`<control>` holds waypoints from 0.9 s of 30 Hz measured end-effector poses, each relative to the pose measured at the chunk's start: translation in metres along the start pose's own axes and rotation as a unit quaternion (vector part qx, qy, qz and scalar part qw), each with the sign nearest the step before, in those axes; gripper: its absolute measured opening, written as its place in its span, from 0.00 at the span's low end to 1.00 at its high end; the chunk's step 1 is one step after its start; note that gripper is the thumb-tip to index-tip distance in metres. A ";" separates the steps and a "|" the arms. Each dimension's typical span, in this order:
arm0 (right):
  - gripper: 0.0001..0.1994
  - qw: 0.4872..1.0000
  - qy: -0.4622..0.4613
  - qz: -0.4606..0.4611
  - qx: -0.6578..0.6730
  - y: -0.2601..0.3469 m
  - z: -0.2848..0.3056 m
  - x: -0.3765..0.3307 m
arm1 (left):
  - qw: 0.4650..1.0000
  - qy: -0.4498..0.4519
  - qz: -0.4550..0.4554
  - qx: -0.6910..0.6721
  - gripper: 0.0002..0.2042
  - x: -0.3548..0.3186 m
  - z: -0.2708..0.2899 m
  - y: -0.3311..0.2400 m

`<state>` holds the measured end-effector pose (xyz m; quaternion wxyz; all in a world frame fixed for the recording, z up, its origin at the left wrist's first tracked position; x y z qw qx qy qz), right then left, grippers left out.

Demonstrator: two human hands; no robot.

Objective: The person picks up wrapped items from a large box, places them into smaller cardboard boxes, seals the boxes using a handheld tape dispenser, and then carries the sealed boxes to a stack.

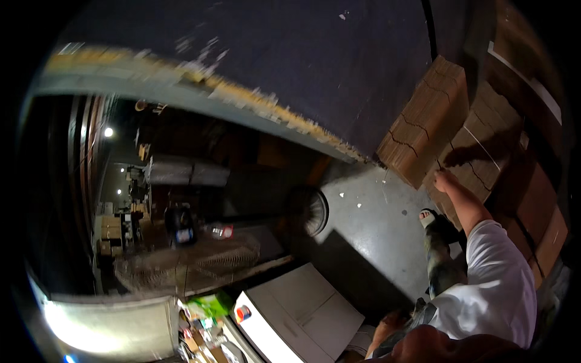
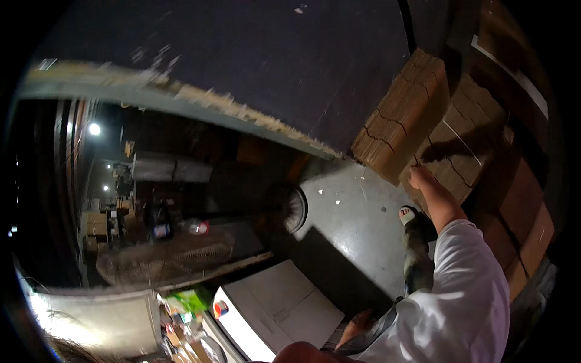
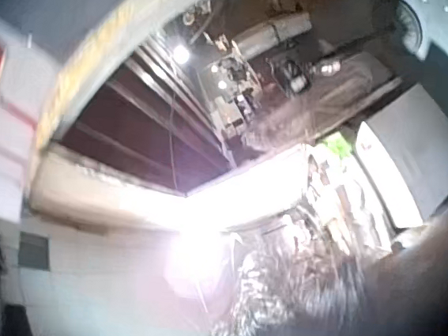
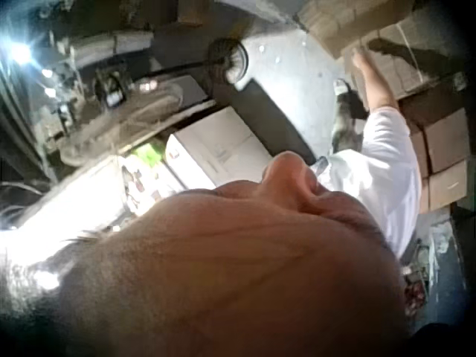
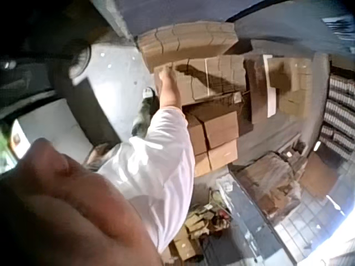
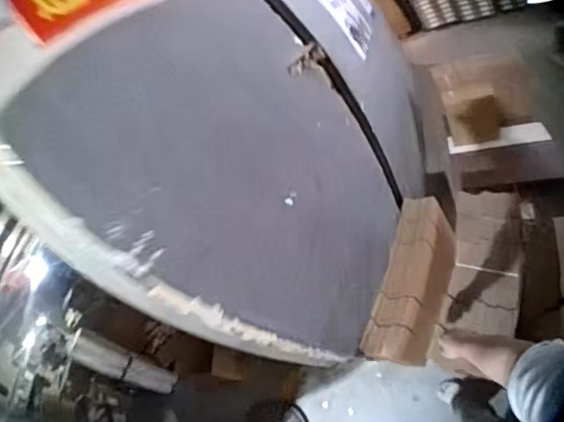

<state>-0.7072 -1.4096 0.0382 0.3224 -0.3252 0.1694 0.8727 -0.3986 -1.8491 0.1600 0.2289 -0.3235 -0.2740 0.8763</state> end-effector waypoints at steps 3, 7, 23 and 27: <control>0.26 1.000 -0.007 -0.022 -0.017 0.036 0.042 0.073 | 0.973 -0.011 0.038 -0.228 0.18 0.084 0.057 -0.078; 0.25 0.992 -0.113 0.018 -0.049 0.065 0.079 0.135 | 0.922 -0.099 0.161 -0.339 0.17 0.133 0.084 -0.074; 0.12 0.838 -0.191 0.306 -0.409 0.038 0.021 0.199 | 0.942 0.003 0.212 -0.261 0.20 0.193 0.117 -0.078; 0.12 0.944 -0.047 0.183 -0.269 -0.010 -0.022 0.216 | 0.962 0.030 0.172 -0.212 0.19 0.207 0.130 -0.092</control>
Point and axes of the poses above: each hand's wrist, its own x-axis towards the middle knuckle, its own z-axis out of the back of the hand, y = z × x, the point moved 3 cm from there along x, towards the middle knuckle, and after that the axes turned 13 degrees about -z, right-handed, at the moved point
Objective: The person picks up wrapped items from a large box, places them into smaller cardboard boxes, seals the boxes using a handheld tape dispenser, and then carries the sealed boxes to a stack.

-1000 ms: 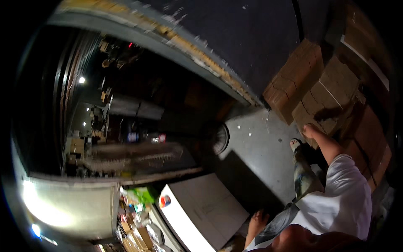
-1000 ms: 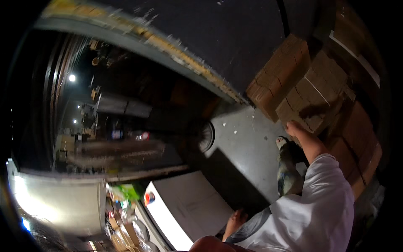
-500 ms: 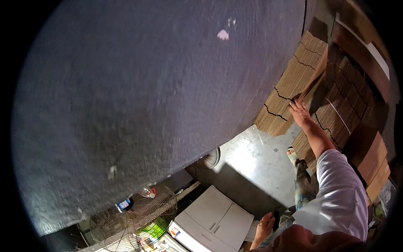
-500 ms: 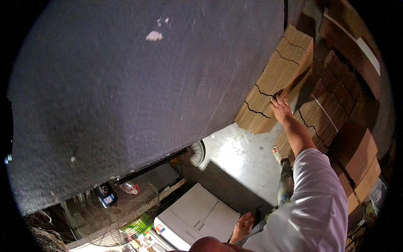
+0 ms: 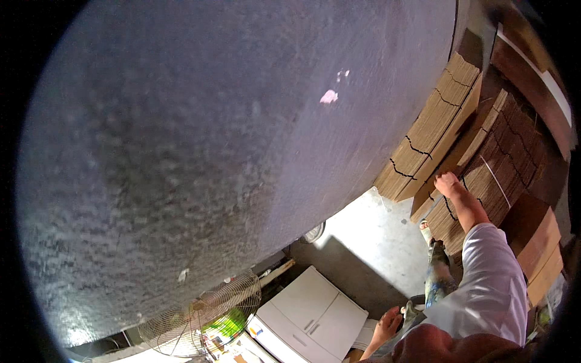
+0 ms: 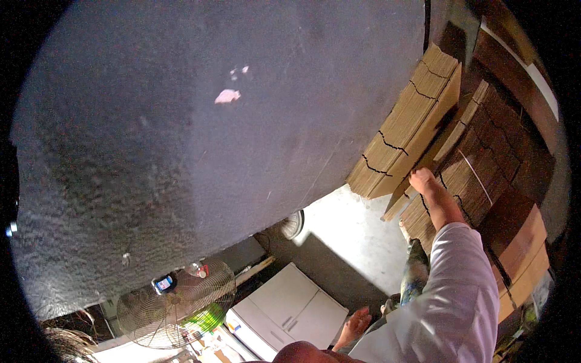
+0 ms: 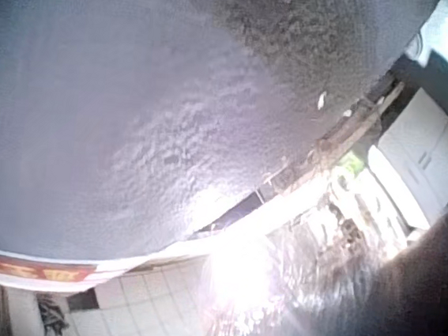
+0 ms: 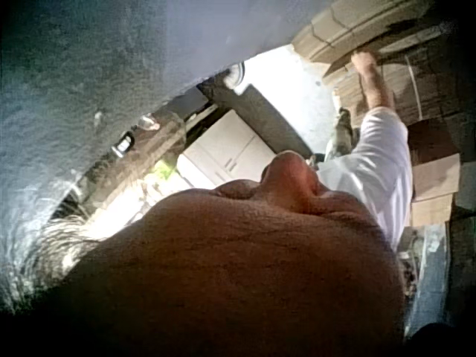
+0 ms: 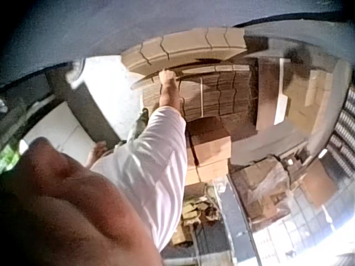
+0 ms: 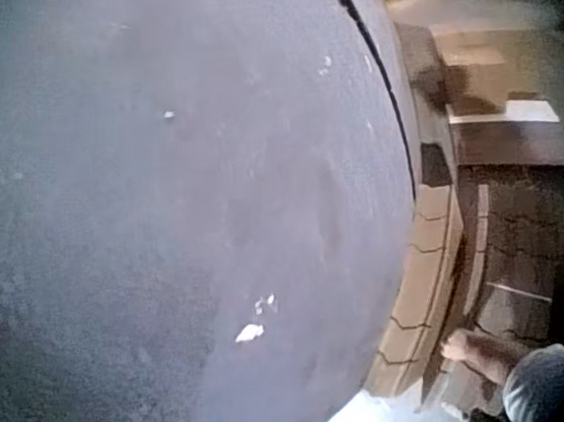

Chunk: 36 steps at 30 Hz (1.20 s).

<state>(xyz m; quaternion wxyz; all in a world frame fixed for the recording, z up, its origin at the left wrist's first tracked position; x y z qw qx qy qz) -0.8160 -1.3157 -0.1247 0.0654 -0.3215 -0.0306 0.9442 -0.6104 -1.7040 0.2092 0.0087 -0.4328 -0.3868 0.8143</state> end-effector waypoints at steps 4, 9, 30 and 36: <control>0.09 0.988 -0.007 0.146 -0.051 0.017 0.089 -0.047 | 0.998 -0.057 -0.025 -0.026 0.18 -0.012 -0.011 0.004; 0.12 0.964 -0.044 0.262 0.012 0.052 0.212 -0.180 | 0.976 -0.145 -0.077 -0.140 0.21 -0.011 -0.011 0.039; 0.28 0.611 -0.067 0.775 0.150 0.375 0.128 -0.697 | 0.754 -0.567 -0.124 -0.309 0.22 -0.496 0.117 0.106; 0.35 0.589 -0.212 0.775 0.090 0.509 0.139 -0.747 | 0.810 -0.581 -0.070 -0.047 0.25 -0.656 0.143 0.085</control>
Point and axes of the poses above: each hand's wrist, its own x-axis towards the middle knuckle, its own z-axis out of the back of the hand, y = z × x, the point moved 3 cm from there along x, towards the middle knuckle, and after that the axes turned 13 degrees about -z, right-handed, at the moved point
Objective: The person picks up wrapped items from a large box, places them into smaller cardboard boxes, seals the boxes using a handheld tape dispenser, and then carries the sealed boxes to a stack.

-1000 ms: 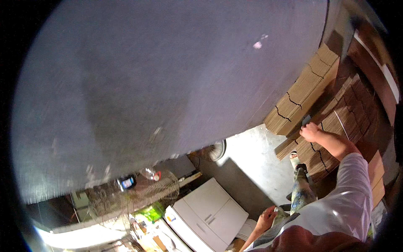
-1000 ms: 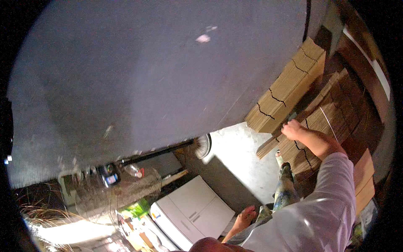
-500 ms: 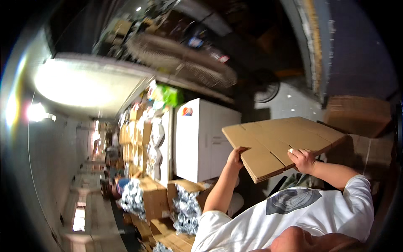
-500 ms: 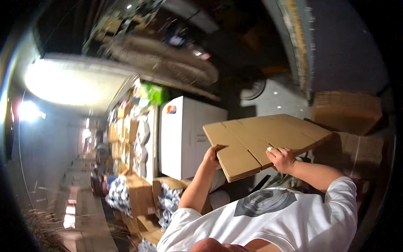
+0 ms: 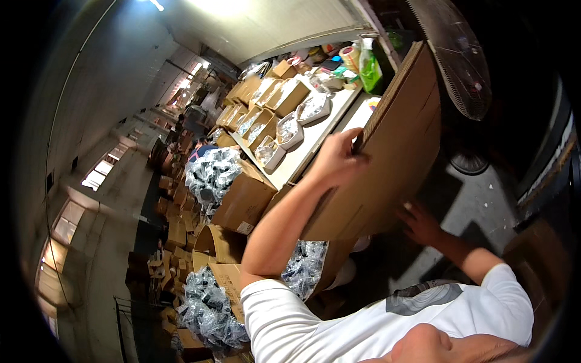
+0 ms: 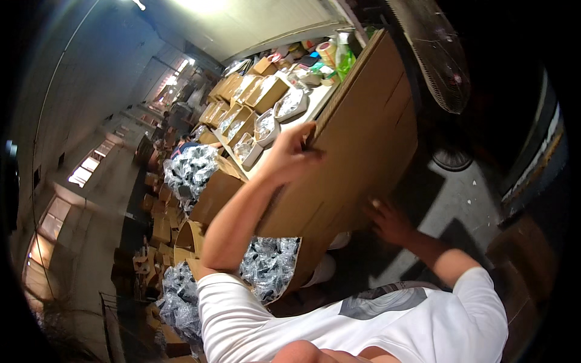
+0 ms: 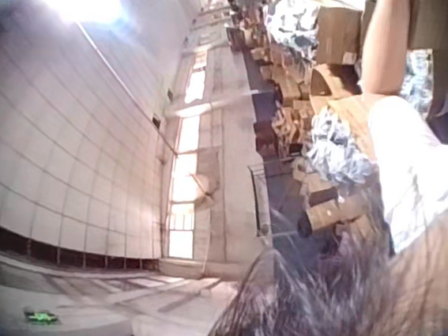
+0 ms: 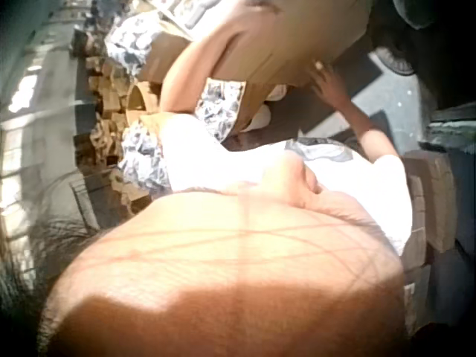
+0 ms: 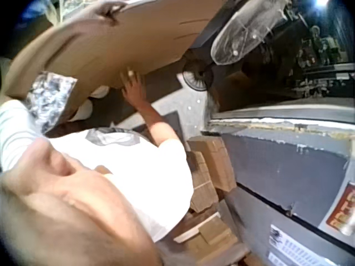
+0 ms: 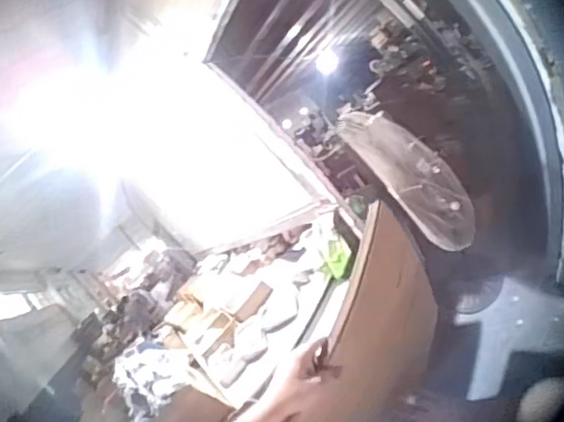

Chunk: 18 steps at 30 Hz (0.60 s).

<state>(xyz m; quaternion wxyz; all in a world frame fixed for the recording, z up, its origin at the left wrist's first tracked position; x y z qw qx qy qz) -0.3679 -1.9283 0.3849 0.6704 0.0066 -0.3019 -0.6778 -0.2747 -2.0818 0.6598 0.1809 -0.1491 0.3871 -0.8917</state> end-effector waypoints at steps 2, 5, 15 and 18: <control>0.37 0.998 -0.013 0.032 -0.050 -0.005 -0.002 0.054 | 0.991 0.005 -0.055 0.121 0.27 0.008 0.037 -0.015; 0.36 0.989 -0.058 0.095 -0.096 -0.020 -0.029 0.127 | 0.973 0.023 -0.085 0.211 0.27 0.027 0.084 -0.023; 0.34 0.967 0.043 0.248 -0.048 -0.053 -0.117 0.354 | 0.893 -0.081 0.026 0.442 0.25 0.103 0.217 0.087; 0.39 0.974 0.037 0.222 -0.007 -0.052 -0.163 0.389 | 0.863 -0.005 0.165 0.478 0.24 0.140 0.224 0.130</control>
Point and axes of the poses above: each hand's wrist, its own x-axis towards the middle knuckle, its own z-axis out of the back of the hand, y = z × x, the point moved 3 cm from there along x, towards the middle knuckle, and after that the axes turned 13 degrees about -z, right-handed, at the moved point
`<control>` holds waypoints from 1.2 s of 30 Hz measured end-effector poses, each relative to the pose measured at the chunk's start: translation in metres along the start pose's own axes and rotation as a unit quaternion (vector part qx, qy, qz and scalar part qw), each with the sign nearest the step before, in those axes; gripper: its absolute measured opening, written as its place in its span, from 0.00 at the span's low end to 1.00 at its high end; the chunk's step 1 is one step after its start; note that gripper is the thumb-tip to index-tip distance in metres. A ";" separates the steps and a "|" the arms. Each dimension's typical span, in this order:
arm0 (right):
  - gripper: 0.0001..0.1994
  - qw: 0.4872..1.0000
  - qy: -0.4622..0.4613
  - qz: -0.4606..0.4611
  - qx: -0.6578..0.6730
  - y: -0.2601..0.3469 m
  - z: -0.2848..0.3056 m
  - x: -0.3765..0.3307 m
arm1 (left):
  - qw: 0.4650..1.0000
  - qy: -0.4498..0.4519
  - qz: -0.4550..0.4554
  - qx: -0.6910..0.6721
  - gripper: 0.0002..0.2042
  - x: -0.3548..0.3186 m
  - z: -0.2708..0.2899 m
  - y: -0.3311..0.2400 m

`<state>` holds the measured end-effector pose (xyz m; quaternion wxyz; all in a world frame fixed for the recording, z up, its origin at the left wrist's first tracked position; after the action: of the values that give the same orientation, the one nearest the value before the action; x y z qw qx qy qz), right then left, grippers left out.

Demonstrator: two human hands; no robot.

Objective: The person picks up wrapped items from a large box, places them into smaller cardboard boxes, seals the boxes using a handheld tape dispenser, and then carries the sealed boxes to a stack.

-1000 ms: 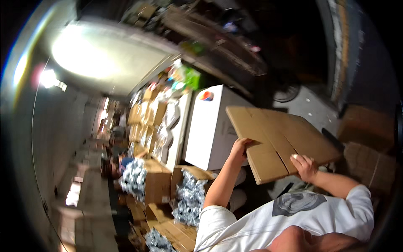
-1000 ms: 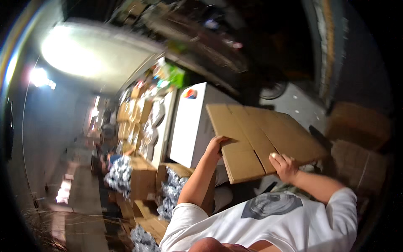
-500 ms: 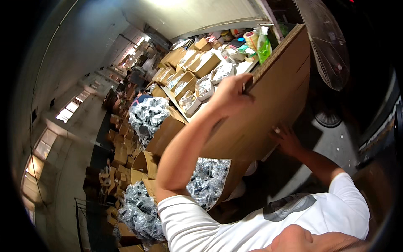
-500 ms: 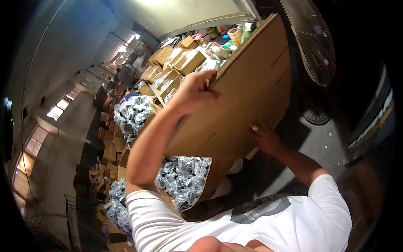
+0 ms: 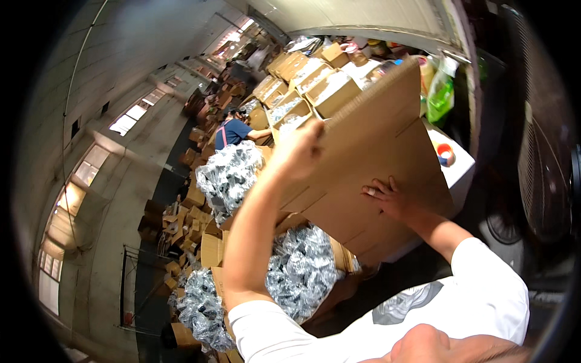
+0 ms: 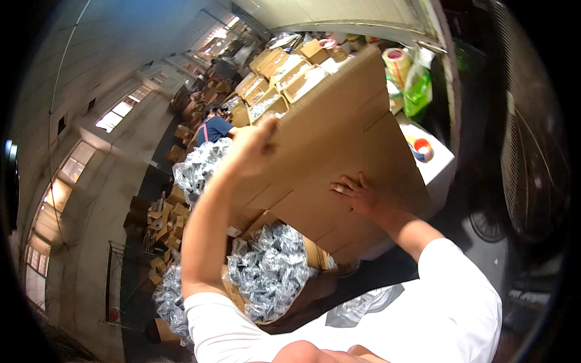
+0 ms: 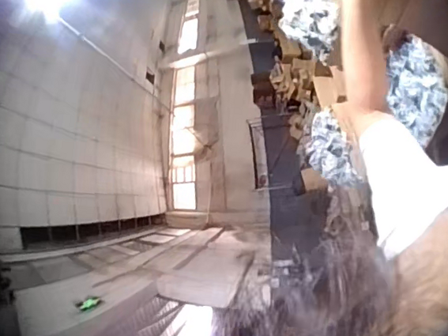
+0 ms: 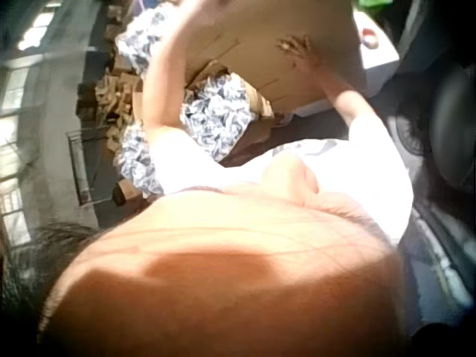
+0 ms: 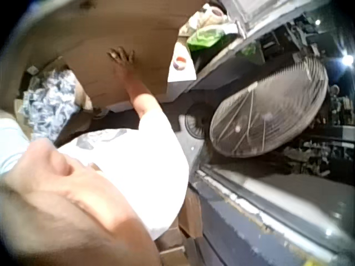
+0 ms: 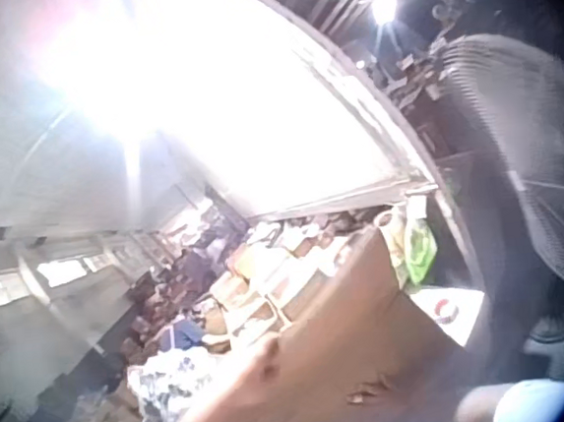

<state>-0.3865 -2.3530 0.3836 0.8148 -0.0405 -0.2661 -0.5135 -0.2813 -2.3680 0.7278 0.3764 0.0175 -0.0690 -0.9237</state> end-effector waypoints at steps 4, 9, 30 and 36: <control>0.47 0.992 0.100 -0.040 0.064 -0.035 -0.034 0.042 | 0.998 0.052 0.025 -0.004 0.22 0.050 -0.088 0.018; 0.51 0.976 0.211 -0.035 0.039 -0.072 -0.106 0.048 | 0.991 0.097 0.070 -0.066 0.24 0.076 -0.225 0.055; 0.69 0.844 0.515 -0.151 0.017 -0.050 -0.194 0.089 | 0.744 -0.046 0.656 -0.120 0.27 -0.217 -0.423 0.121; 0.71 0.826 0.543 -0.151 -0.013 -0.039 -0.203 0.091 | 0.639 -0.048 0.733 -0.228 0.35 -0.396 -0.521 0.159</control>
<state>-0.3107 -2.5147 0.2457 0.7394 0.2745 0.2232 -0.5729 0.1564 -2.2643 0.2264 0.9184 -0.1696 0.1354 -0.3307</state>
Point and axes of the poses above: each hand's wrist, its own x-axis towards the middle knuckle, its own z-axis out of the back of the hand, y = z × x, the point moved 3 cm from there along x, towards the middle knuckle, and after that the axes turned 13 degrees about -z, right-handed, at the moved point
